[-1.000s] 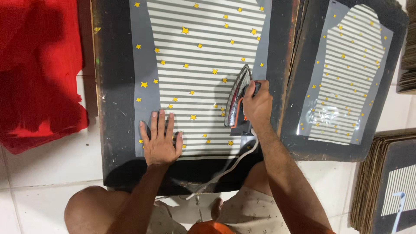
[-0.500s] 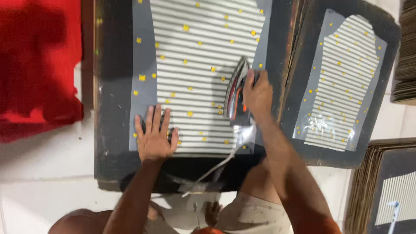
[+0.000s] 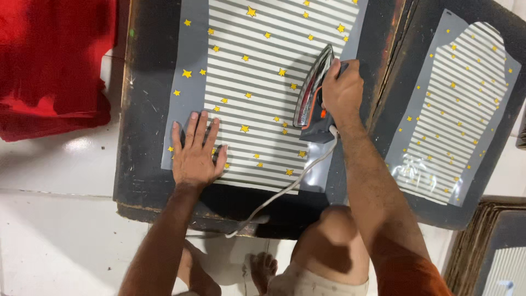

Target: The person irons a striped shirt with yellow stars that is laid flat on a black board. They use an electric iron to press the shirt, then remove the shirt and place a transparent sheet over the board before ironing again.

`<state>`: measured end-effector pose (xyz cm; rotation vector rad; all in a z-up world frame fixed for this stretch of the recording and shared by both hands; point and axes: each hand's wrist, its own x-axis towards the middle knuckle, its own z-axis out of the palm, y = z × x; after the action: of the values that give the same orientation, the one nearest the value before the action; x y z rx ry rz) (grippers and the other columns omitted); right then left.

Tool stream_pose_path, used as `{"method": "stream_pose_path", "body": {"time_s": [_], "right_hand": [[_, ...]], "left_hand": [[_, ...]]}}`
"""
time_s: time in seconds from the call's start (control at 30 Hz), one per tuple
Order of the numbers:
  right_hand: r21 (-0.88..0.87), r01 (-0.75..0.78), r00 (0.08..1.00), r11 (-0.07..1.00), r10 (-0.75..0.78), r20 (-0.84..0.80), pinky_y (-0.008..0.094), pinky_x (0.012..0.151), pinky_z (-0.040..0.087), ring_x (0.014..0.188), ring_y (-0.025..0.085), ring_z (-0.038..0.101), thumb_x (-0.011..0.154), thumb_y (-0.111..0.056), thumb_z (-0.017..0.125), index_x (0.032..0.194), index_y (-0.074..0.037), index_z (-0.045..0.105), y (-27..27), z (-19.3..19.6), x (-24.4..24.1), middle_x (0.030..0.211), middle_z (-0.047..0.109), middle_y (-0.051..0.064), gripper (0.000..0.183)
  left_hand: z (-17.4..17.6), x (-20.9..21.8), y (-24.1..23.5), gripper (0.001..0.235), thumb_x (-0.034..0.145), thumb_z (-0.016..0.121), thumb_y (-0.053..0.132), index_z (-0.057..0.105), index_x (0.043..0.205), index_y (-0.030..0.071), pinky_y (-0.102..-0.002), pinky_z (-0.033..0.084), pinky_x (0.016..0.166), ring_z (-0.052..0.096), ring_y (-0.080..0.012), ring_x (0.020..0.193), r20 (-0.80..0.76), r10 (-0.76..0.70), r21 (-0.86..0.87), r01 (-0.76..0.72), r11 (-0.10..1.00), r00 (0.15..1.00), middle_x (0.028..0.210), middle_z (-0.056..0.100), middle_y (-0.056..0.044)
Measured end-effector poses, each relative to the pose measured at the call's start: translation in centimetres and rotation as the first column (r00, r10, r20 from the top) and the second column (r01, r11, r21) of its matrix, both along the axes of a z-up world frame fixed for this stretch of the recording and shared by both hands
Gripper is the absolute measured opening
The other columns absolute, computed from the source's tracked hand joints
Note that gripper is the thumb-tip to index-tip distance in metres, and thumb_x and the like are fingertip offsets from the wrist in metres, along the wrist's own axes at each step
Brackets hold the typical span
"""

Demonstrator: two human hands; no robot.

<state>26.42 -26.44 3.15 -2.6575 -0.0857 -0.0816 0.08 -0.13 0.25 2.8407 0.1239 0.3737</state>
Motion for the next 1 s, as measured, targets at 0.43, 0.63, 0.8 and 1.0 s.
{"method": "stream_pose_path", "body": {"time_s": [0.43, 0.63, 0.8, 1.0], "right_hand": [[0.155, -0.644, 0.72, 0.749, 0.662, -0.206, 0.042, 0.037, 0.02, 0.038, 0.018, 0.024, 0.107, -0.054, 0.03, 0.126, -0.005, 0.051, 5.3, 4.4, 2.2, 0.053, 0.038, 0.0, 0.057], [-0.262, -0.524, 0.833, 0.81, 0.552, 0.04, 0.052, 0.035, 0.038, 0.039, 0.035, 0.048, 0.108, -0.026, 0.052, 0.105, -0.002, 0.05, 6.8, 2.6, 1.6, 0.056, 0.052, 0.012, 0.024], [-0.263, -0.539, 0.832, 0.8, 0.555, -0.013, 0.05, 0.033, 0.031, 0.037, 0.029, 0.038, 0.11, -0.033, 0.047, 0.127, 0.006, 0.051, 6.4, 2.0, 2.0, 0.056, 0.047, 0.01, 0.042], [-0.292, -0.526, 0.825, 0.799, 0.562, 0.054, 0.056, 0.035, 0.028, 0.044, 0.037, 0.044, 0.112, -0.037, 0.05, 0.147, 0.006, 0.044, 5.2, -0.2, 2.8, 0.067, 0.059, 0.015, 0.056]], "left_hand": [[1.1, 0.1, 0.4, 0.06, 0.103, 0.054, 0.038, 0.045, 0.157, 0.013, -0.063, 0.02, 0.124, 0.025, -0.0281, 0.154, 0.003, -0.02, -0.008, 0.02, 1.0, 1.0, 0.165, 0.033, -0.011], [1.2, -0.4, 0.5, 0.062, 0.105, 0.048, 0.042, 0.042, 0.158, 0.01, -0.061, 0.022, 0.123, 0.029, -0.028, 0.154, -0.045, -0.008, 0.03, 0.009, 1.0, 0.999, 0.165, 0.035, -0.011], [2.2, -0.6, 1.7, 0.068, 0.108, 0.028, 0.046, 0.016, 0.161, 0.006, -0.055, 0.002, 0.129, 0.032, -0.0306, 0.155, -0.051, -0.052, -0.484, 0.021, 0.875, 0.997, 0.166, 0.031, -0.018], [0.7, -1.0, 3.0, 0.058, 0.11, 0.044, 0.019, 0.02, 0.162, 0.019, -0.05, 0.003, 0.132, 0.025, -0.0324, 0.158, 0.005, -0.033, -0.792, 0.024, 0.61, 0.999, 0.166, 0.033, -0.006]]}}
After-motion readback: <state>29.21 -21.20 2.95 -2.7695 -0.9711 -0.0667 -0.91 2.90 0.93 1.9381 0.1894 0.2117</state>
